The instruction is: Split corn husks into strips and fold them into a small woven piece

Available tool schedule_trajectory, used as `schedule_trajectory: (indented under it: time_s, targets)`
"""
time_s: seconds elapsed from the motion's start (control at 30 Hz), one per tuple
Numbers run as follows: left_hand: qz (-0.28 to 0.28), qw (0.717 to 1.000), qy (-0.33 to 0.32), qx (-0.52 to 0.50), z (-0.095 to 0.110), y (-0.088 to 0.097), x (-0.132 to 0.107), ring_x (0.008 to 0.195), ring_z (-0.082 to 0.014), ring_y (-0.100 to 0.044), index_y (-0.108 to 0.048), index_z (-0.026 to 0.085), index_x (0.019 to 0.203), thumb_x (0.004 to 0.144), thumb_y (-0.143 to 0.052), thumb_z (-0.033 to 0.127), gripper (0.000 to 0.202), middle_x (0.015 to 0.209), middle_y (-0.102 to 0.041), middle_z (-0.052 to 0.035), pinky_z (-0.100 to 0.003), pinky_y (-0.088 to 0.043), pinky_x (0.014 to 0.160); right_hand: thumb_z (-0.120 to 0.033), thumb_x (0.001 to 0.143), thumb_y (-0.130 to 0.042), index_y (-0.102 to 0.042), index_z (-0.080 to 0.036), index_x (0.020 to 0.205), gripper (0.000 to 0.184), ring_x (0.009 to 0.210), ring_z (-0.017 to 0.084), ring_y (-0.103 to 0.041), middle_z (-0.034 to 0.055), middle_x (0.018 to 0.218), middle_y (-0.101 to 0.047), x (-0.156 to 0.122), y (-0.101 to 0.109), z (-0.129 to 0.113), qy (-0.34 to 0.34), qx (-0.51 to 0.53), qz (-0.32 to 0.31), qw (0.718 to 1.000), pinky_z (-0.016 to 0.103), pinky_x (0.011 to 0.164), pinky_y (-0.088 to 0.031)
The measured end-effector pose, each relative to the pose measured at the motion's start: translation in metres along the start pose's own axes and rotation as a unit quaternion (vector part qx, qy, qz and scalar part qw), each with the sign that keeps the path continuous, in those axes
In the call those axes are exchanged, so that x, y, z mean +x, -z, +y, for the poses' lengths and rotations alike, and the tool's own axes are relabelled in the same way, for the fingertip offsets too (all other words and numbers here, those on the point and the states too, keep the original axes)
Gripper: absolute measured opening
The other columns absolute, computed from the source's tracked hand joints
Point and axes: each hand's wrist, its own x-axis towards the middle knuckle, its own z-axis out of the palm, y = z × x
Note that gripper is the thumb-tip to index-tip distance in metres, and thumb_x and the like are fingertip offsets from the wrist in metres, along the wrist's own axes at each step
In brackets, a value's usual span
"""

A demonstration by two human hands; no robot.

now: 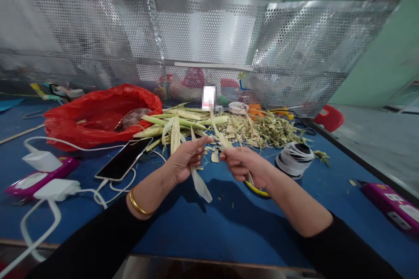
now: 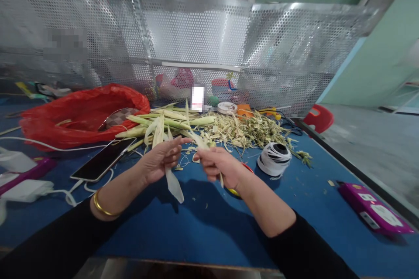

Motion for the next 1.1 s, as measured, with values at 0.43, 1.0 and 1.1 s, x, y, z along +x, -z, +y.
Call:
schedule_trajectory:
  time_s: [0.43,1.0,1.1]
  targets:
    - [0.068,0.997,-0.043,-0.023,0.0,0.002,0.005,0.033,0.0,-0.017,-0.063,0.01,0.074,0.085,-0.056,0.026,0.021,0.045,-0.029,0.0098,-0.015,-0.012,0.034,-0.034,0.09,-0.044,-0.055,-0.019,0.075,0.024,0.053,0.011,-0.04,-0.0029,0.058,-0.044,0.007,-0.017,0.02,0.159,-0.532,0.134,0.821,0.023,0.051,-0.026]
    - [0.079,0.97,-0.061,-0.223,0.006,-0.004,0.001,0.028,-0.002,-0.019,-0.052,0.014,0.07,0.093,-0.043,0.027,0.029,0.041,-0.024,0.011,-0.015,-0.017,0.03,-0.043,0.084,-0.052,-0.055,-0.018,0.065,0.032,0.047,0.008,-0.039,-0.0054,0.05,-0.043,0.01,-0.025,0.04,0.107,-0.511,0.06,0.851,0.021,0.046,-0.024]
    - [0.122,0.965,-0.085,-0.215,0.009,0.0,0.005,0.028,-0.0028,-0.018,-0.053,0.014,0.07,0.095,-0.039,0.03,0.033,0.04,-0.023,0.0108,-0.016,-0.015,0.029,-0.034,0.087,-0.046,-0.05,-0.018,0.063,0.029,0.05,0.008,-0.045,-0.0033,0.057,-0.049,0.01,-0.026,0.038,0.101,-0.48,0.073,0.868,0.019,0.047,-0.03]
